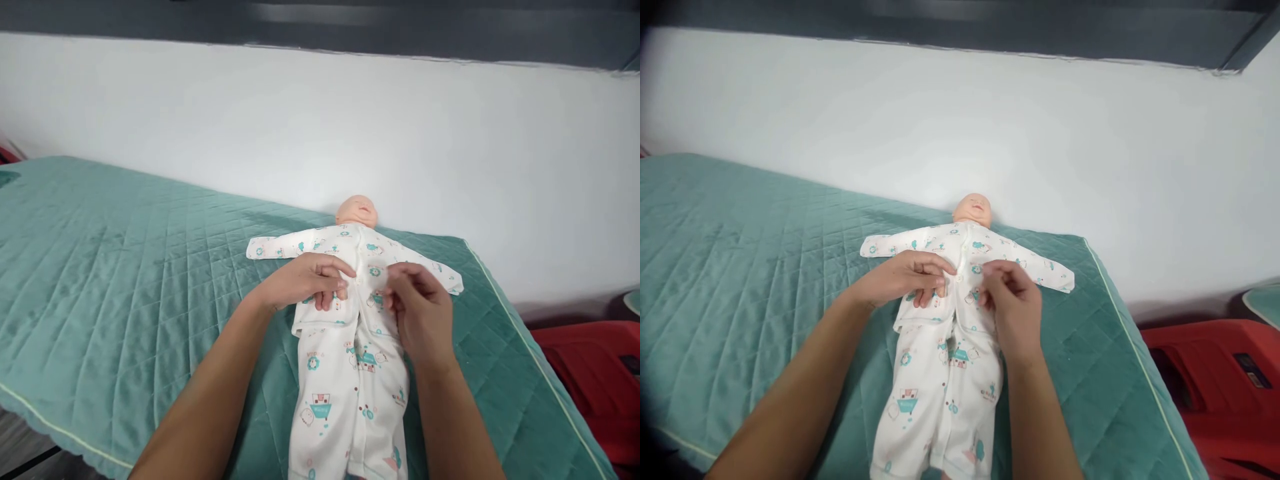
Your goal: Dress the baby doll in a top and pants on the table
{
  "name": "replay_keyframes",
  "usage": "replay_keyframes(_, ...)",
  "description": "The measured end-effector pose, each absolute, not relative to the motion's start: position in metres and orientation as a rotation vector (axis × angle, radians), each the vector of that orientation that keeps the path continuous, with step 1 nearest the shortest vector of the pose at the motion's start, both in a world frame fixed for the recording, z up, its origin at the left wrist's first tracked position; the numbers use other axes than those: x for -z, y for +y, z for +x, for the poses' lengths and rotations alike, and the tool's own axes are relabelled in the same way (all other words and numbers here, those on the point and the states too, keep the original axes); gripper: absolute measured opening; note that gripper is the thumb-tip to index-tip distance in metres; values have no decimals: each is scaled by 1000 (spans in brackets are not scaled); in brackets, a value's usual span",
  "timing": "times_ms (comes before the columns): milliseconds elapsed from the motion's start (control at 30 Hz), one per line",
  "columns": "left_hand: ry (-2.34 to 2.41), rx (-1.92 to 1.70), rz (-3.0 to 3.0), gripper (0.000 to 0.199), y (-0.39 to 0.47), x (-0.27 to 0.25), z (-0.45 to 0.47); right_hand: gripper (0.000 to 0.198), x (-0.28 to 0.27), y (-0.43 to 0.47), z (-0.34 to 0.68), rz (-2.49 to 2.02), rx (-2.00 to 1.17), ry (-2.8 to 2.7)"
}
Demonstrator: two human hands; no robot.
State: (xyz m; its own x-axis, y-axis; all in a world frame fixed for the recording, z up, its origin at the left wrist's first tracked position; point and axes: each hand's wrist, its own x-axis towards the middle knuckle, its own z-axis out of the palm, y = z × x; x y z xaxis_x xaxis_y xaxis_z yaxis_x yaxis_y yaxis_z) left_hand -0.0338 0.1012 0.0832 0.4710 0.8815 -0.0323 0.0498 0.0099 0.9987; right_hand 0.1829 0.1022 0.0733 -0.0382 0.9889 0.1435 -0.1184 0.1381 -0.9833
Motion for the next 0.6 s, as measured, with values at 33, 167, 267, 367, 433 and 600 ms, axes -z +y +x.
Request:
replay_keyframes(33,881,-805,1432,35,101,-83,-34,16,-71,105,184,-976,-1091,-1132)
replay_keyframes(167,932,-725,1470,38,99,-85,-37,15,-59,115,187,-991,-874,-1095)
replay_keyframes(267,977,-671,1461,31,100,-87,-38,25,-53,118,187,-1067,-832,-1287)
replay_keyframes(367,1024,-723,1449,30,99,-86,-33,41,-49,118,184,-1088,-725,-1622)
replay_keyframes(433,1117,-810,1487,28,92,-82,-24,47,-47,115,182,-1094,-610,-1846)
replay_keyframes(600,1523,-949,1913,17,49,-66,3,58,-37,81,188,-1107,-548,-2046)
